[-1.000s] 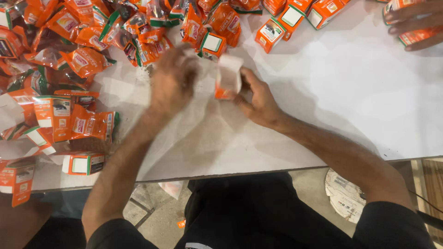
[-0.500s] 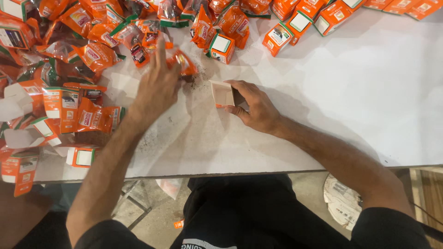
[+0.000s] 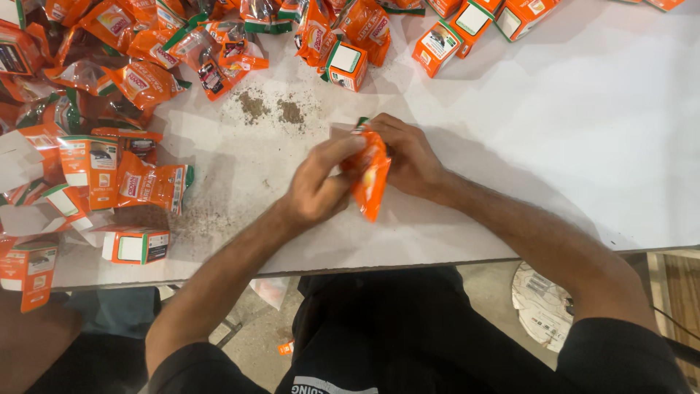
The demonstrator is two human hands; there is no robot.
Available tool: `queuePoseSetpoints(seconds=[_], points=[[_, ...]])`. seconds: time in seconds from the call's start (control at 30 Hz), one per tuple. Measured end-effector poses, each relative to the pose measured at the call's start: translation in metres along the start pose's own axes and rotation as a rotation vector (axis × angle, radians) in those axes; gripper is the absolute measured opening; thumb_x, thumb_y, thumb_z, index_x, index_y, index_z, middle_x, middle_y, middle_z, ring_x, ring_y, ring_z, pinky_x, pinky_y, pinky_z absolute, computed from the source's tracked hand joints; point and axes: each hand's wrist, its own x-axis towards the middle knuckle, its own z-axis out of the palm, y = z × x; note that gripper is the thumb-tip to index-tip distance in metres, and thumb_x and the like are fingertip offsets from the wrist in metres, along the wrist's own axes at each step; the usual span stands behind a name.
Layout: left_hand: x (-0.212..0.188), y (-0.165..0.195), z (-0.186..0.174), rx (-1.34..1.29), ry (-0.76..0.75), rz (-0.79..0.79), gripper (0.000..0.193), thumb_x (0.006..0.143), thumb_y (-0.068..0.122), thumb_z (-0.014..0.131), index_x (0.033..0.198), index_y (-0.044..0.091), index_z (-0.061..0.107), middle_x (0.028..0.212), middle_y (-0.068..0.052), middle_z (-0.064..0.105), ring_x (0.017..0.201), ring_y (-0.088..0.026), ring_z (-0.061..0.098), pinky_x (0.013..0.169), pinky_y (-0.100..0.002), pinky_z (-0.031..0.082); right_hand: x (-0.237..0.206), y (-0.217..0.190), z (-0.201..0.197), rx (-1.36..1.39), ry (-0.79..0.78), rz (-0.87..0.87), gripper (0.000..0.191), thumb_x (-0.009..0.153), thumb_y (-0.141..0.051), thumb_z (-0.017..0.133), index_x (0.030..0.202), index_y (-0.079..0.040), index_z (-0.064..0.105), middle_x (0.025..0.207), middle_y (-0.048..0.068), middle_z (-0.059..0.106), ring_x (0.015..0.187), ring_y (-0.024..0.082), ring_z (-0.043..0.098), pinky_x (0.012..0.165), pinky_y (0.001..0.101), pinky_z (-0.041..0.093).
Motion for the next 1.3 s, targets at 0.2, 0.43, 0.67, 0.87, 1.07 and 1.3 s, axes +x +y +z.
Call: queuePoseSetpoints(seconds=[0.2, 0.43, 0.67, 0.87, 1.07, 1.3], points=[[-0.028, -0.018, 0.007, 0.268, -0.146, -0.224, 0.042, 0.085, 0.017, 0.089, 0.109, 0.003, 0.059, 0.125, -0.014, 0.066, 0.122, -0.033, 0.064, 0.107, -0.061, 0.034, 0.002, 0.001, -0.002, -0.015, 0.013, -0.090, 0.060, 0.075, -0.005, 0.089, 0.127, 0.001, 0.060, 0.115, 0.015, 0.065, 0.104, 0.034, 0.068, 0.088, 0.0415, 0.056], [-0.027, -0.007, 0.001, 0.348, -0.263, -0.297, 0.049, 0.085, 0.020, 0.080, 0.130, 0.007, 0.066, 0.134, -0.016, 0.059, 0.135, -0.037, 0.052, 0.116, -0.062, 0.029, 0.004, -0.005, 0.000, -0.091, 0.028, -0.092, 0.055, 0.075, -0.011, 0.091, 0.120, 0.000, 0.060, 0.113, 0.016, 0.065, 0.101, 0.035, 0.067, 0.086, 0.0426, 0.055], [-0.011, -0.009, 0.018, 0.177, -0.017, -0.669, 0.017, 0.089, 0.006, 0.074, 0.105, 0.010, 0.070, 0.143, -0.029, 0.042, 0.124, -0.042, 0.050, 0.105, -0.053, 0.042, 0.001, -0.005, 0.005, -0.163, 0.080, -0.114, 0.058, 0.077, -0.015, 0.091, 0.123, 0.000, 0.060, 0.113, 0.019, 0.064, 0.104, 0.042, 0.064, 0.086, 0.0460, 0.053], [-0.019, -0.031, 0.026, -0.439, 0.037, -1.160, 0.027, 0.092, 0.004, 0.069, 0.116, -0.002, 0.057, 0.103, -0.010, 0.067, 0.078, -0.010, 0.066, 0.062, -0.025, 0.054, -0.007, -0.001, 0.010, -0.018, 0.094, -0.042, 0.070, 0.086, -0.016, 0.087, 0.140, 0.001, 0.046, 0.129, 0.016, 0.066, 0.118, 0.037, 0.066, 0.098, 0.0449, 0.055], [-0.010, -0.031, 0.016, -0.589, -0.053, -1.245, 0.013, 0.094, 0.005, 0.064, 0.103, -0.003, 0.058, 0.079, -0.001, 0.062, 0.064, -0.007, 0.056, 0.053, -0.025, 0.048, -0.008, 0.004, 0.015, -0.309, 0.111, -0.257, 0.056, 0.082, -0.008, 0.086, 0.133, -0.001, 0.062, 0.124, 0.021, 0.066, 0.116, 0.038, 0.065, 0.099, 0.0455, 0.055], [-0.006, -0.045, -0.014, -1.099, 0.005, -1.448, 0.015, 0.096, 0.013, 0.058, 0.100, 0.001, 0.066, 0.091, -0.005, 0.072, 0.068, -0.009, 0.062, 0.062, -0.029, 0.063, -0.008, 0.006, 0.017, -0.295, 0.098, -0.222, 0.044, 0.086, -0.009, 0.086, 0.124, -0.005, 0.064, 0.127, 0.018, 0.065, 0.118, 0.038, 0.065, 0.100, 0.0462, 0.054]])
